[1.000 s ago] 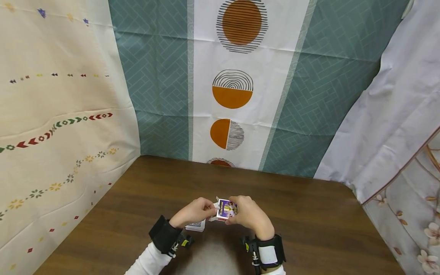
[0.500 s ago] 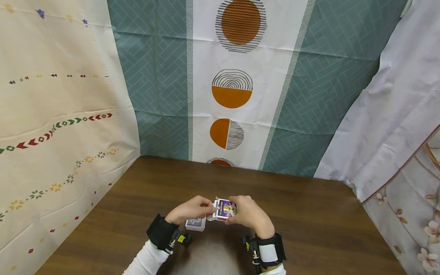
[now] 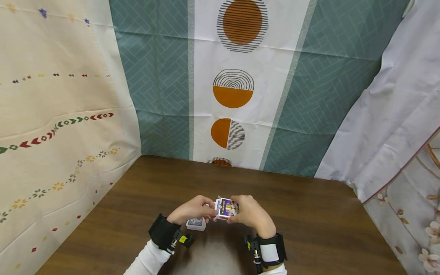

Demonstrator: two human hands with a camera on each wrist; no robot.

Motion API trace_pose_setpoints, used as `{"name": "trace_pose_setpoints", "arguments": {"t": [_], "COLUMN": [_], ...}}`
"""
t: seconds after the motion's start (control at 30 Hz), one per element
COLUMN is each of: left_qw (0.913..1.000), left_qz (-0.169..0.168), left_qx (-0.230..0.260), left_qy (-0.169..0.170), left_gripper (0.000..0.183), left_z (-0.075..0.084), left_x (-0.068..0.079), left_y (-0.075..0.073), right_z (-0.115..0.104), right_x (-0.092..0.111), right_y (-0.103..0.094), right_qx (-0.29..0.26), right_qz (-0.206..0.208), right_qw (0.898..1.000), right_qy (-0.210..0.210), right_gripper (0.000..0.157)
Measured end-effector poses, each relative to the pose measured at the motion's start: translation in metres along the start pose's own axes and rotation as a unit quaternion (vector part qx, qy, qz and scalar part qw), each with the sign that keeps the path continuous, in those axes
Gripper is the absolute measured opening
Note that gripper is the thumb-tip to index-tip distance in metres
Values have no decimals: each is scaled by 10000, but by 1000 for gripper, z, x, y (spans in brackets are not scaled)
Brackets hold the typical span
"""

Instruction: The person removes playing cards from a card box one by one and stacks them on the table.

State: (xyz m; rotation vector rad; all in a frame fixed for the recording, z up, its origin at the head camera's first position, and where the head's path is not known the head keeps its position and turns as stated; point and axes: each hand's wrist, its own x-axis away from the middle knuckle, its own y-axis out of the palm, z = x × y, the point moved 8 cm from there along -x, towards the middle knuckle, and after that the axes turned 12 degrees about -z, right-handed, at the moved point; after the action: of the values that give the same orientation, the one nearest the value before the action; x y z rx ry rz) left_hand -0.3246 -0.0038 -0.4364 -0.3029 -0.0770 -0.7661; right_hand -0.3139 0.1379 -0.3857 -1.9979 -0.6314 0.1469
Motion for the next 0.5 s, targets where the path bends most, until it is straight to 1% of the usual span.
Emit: {"name": "trace_pose_setpoints", "arguments": {"t": [0.1,0.17,0.3,0.5], "left_qw": [9998,9998,9998,9996], "left_qz": [142,185,121,57], "left_qx": [-103,-41,163,273], "left_qy": [4,6,8,34], "left_gripper": [15,15,16,16], "left_z": [1,0,-1,-1], "left_x": [-2,-3,-3,2], "left_y": [0,0,1,-4], "right_z": [1,2,2,4], "right_x": [1,1,1,1], "right_y": [-1,-1,-1,-3], "right_qx": [16,20,14,104], "right_qz": [28,20,-12,-1], "right_qw": [10000,9999,10000,9999], "right_qy": [88,99,81,-2], "right_gripper": [62,62,63,61]}}
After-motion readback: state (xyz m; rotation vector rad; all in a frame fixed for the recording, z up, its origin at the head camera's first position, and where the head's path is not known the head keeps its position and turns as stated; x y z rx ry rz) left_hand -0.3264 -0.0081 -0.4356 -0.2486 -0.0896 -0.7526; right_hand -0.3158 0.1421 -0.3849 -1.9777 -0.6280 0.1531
